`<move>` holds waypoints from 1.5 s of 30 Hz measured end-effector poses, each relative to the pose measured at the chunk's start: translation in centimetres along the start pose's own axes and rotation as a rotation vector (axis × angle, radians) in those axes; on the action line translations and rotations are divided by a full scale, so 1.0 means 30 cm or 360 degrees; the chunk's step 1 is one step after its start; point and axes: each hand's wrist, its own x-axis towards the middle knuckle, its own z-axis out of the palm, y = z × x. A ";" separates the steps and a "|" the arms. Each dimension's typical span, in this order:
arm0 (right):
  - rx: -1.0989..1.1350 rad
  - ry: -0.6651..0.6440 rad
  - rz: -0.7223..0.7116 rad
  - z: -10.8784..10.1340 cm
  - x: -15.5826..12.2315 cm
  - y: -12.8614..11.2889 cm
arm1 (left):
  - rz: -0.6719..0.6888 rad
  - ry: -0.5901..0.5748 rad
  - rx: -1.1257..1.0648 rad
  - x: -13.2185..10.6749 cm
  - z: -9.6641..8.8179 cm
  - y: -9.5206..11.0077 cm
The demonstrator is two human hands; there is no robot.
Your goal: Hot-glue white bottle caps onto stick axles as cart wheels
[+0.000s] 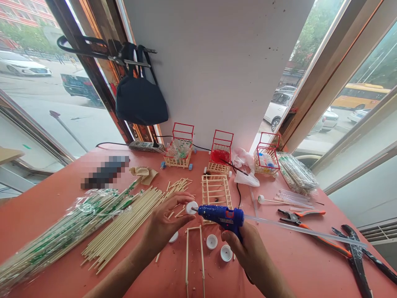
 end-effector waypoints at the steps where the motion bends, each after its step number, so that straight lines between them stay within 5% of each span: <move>1: -0.0004 0.0006 -0.0004 0.000 0.001 0.000 | 0.0002 0.0000 0.0000 0.000 0.000 0.000; 45: -0.0138 -0.0021 0.0070 -0.005 0.001 0.010 | -0.0046 0.0034 -0.0023 -0.003 0.003 0.013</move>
